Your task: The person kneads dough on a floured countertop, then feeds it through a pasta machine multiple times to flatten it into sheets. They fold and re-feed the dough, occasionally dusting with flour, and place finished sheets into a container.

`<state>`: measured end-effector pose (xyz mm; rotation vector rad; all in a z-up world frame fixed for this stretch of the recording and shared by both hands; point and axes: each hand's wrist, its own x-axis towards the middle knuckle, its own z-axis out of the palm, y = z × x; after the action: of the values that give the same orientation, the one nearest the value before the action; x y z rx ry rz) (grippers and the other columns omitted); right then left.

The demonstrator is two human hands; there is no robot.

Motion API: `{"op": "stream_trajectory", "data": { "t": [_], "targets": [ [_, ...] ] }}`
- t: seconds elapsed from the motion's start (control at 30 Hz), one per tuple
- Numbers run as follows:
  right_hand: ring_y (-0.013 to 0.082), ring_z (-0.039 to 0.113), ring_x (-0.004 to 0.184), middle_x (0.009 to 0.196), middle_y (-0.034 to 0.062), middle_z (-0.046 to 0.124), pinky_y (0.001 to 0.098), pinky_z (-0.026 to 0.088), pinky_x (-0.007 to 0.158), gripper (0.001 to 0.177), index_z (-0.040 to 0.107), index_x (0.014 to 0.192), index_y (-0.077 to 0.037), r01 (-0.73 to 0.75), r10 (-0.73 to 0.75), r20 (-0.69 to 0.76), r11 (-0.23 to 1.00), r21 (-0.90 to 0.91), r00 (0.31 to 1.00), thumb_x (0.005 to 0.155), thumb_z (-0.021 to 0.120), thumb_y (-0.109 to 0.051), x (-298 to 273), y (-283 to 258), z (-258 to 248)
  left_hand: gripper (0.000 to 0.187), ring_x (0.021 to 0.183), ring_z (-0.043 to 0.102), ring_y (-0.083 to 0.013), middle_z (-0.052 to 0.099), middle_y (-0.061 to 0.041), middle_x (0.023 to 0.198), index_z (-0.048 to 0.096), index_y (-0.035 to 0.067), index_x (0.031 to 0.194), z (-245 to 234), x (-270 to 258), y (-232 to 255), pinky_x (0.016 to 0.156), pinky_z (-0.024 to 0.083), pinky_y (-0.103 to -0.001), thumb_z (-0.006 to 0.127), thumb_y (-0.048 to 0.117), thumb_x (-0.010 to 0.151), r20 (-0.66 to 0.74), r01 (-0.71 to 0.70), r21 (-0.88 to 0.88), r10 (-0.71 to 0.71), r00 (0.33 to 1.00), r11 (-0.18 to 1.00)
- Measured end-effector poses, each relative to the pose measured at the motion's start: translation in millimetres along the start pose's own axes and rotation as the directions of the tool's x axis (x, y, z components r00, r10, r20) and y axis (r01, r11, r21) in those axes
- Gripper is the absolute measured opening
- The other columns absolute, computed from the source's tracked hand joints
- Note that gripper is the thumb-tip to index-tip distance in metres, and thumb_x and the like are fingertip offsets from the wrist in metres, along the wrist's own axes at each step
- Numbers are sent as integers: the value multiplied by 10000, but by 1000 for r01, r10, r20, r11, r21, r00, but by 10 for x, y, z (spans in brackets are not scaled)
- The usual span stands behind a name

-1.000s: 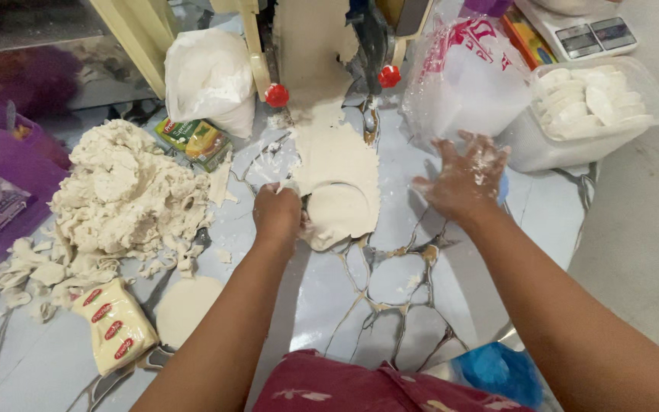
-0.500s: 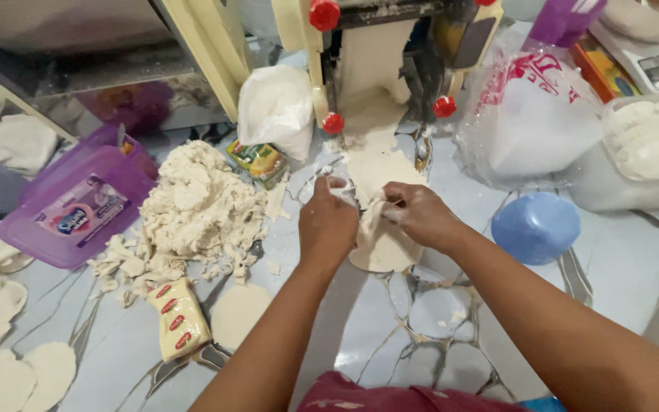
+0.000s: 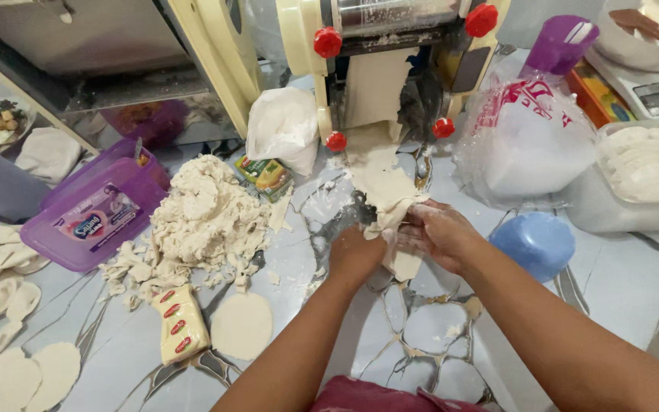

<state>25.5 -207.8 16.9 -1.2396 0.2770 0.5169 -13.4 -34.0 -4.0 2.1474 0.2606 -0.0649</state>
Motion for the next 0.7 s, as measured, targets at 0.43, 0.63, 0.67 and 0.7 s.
{"op": "stream_trajectory", "data": {
  "t": [0.43, 0.63, 0.67, 0.7],
  "targets": [
    [285, 635, 1189, 1293, 160, 662, 463, 480, 1087, 413, 547, 1321, -29, -6, -6, 71, 985, 170, 997, 1073, 300, -247, -108, -201, -240, 202, 764, 733, -169, 756, -87, 934, 737, 7, 1069, 285, 151, -166, 678, 620, -286, 608, 36, 917, 256, 344, -650, -231, 939, 677],
    [299, 572, 1282, 1356, 135, 629, 474, 403, 1147, 434, 517, 1349, -57, 79, -85, 20, 973, 217, 996, 1066, 280, -285, -38, -278, -277, 353, 868, 750, -266, 720, -175, 1097, 530, 50, 1312, 244, 99, 10, 785, 651, -413, 546, 78, 961, 276, 414, -796, -343, 898, 442],
    [305, 571, 1301, 1361, 131, 623, 489, 409, 1153, 433, 516, 1346, -48, 105, -105, -18, 941, 322, 994, 1058, 287, -275, -36, -291, -321, 348, 892, 754, -277, 717, -188, 1108, 520, 9, 1316, 223, 76, 3, 811, 653, -418, 536, 109, 983, 261, 361, -867, -305, 916, 344],
    [311, 570, 1319, 1366, 127, 618, 505, 415, 1158, 431, 515, 1342, -39, 134, -121, -58, 896, 422, 991, 1049, 294, -265, -25, -322, -374, 359, 916, 758, -287, 714, -201, 1119, 510, -32, 1319, 183, 62, -23, 837, 655, -424, 527, 141, 1005, 239, 305, -922, -268, 933, 239]
  ]
}}
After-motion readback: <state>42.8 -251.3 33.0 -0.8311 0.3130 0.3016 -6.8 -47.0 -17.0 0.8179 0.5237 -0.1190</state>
